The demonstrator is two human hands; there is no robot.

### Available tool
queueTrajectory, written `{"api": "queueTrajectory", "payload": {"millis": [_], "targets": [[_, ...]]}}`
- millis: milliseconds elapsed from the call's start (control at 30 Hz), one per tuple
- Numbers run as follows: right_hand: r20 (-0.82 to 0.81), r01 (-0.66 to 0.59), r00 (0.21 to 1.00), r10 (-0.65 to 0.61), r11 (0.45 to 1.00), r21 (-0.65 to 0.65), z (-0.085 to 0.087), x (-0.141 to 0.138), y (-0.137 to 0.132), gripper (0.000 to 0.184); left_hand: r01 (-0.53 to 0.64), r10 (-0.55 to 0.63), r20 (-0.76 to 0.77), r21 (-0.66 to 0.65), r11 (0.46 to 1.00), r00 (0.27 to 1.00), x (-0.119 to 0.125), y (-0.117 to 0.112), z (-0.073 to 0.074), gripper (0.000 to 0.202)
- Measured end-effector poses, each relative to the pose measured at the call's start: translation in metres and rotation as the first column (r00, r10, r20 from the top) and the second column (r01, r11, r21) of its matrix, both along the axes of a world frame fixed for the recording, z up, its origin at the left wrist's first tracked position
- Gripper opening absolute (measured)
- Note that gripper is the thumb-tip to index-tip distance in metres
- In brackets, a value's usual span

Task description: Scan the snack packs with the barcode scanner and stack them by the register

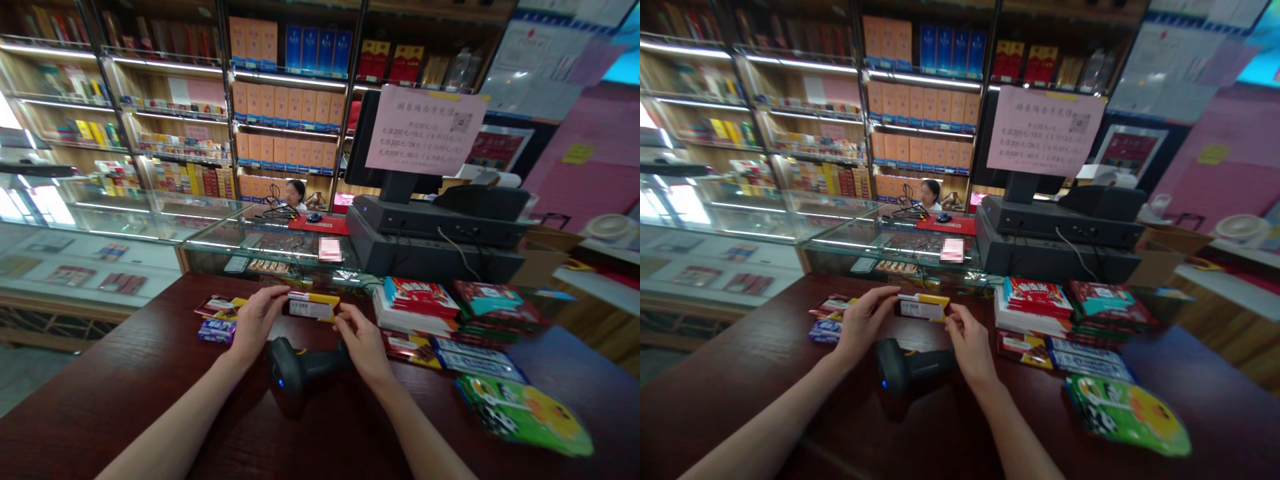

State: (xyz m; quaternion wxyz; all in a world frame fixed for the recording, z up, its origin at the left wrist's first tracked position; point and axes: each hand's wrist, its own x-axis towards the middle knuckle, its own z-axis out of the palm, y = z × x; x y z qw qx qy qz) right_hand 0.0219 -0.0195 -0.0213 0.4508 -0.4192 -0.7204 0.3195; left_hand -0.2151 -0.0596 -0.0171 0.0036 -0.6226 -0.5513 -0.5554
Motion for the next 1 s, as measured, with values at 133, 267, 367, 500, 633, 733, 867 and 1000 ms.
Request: {"api": "queueTrajectory", "payload": {"millis": [133,267,367,500,633,733,867,1000], "targets": [[-0.045,0.001,0.999,-0.004,0.998,-0.059,-0.002,0.001,0.005,0.033,0.048,-0.056,-0.139,-0.060,0.997,0.989,-0.008,0.002,0.002,0.036],[-0.086,-0.003,0.996,-0.007,0.994,-0.113,-0.002,0.002,0.007,0.039,0.123,-0.158,-0.296,-0.133,0.983,0.942,-0.016,0.003,0.003,0.070],[-0.100,-0.009,0.995,-0.002,0.993,-0.119,-0.001,0.000,0.006,0.037,0.118,-0.166,-0.350,-0.155,0.981,0.922,-0.020,0.005,0.000,0.085],[-0.094,-0.026,0.995,0.016,0.994,-0.110,0.000,-0.003,0.003,0.033,0.071,-0.124,-0.400,-0.144,0.987,0.908,-0.024,0.005,-0.003,0.086],[-0.104,-0.035,0.994,0.026,0.995,-0.091,-0.004,-0.004,0.004,0.030,0.035,-0.100,-0.480,-0.144,0.989,0.872,-0.023,0.001,0.004,0.087],[-0.096,-0.037,0.995,0.029,0.996,-0.083,-0.008,-0.004,0.006,0.028,0.028,-0.096,-0.555,-0.130,0.991,0.827,-0.023,-0.002,0.009,0.079],[-0.086,-0.056,0.995,0.048,0.995,-0.087,-0.011,-0.004,0.007,0.031,0.004,-0.053,-0.593,-0.085,0.996,0.803,-0.023,-0.003,0.011,0.072],[-0.063,-0.066,0.996,0.060,0.993,-0.094,-0.010,-0.004,0.006,0.035,0.013,-0.054,-0.626,-0.069,0.998,0.778,-0.026,-0.002,0.009,0.072]]}}
